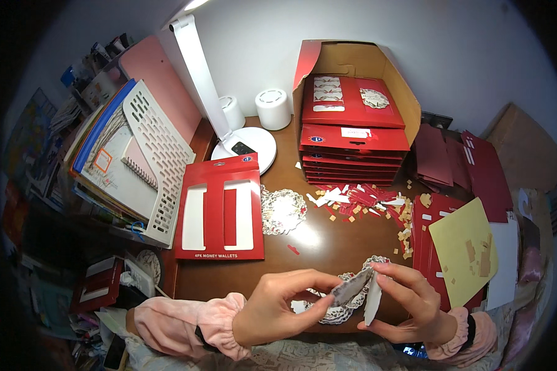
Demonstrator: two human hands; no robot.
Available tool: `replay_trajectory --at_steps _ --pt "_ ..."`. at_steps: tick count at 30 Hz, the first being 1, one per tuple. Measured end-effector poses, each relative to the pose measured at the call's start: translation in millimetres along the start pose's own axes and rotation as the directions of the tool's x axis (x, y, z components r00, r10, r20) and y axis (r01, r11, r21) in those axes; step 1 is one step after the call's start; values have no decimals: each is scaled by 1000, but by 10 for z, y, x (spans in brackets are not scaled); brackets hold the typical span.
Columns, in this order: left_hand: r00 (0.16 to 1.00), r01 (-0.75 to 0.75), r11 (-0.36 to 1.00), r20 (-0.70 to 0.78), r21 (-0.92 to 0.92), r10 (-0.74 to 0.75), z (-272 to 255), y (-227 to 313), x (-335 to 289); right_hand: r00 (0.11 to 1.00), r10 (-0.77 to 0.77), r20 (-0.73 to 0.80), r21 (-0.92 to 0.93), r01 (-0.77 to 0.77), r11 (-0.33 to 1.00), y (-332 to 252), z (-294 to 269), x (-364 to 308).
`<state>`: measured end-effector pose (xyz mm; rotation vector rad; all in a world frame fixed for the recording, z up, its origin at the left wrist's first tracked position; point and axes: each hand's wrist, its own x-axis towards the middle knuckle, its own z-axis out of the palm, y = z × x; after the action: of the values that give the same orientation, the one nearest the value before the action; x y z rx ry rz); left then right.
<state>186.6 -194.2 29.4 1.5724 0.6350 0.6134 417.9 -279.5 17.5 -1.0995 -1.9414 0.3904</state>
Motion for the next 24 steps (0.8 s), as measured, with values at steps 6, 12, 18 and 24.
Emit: replay_trajectory --at_steps 6,12,18,24 --pt "998 8 1000 -66 24 -6 -35 -74 35 997 34 -62 -19 -35 999 -49 -21 40" --pt "984 -176 965 7 194 178 9 -28 22 991 98 -85 -84 -105 991 -83 46 46" --pt "949 -314 910 62 270 310 14 27 -21 997 79 -23 -1 -79 997 14 9 15" --pt "929 -370 880 87 296 361 16 1 -20 997 75 6 113 -76 991 60 -27 1"
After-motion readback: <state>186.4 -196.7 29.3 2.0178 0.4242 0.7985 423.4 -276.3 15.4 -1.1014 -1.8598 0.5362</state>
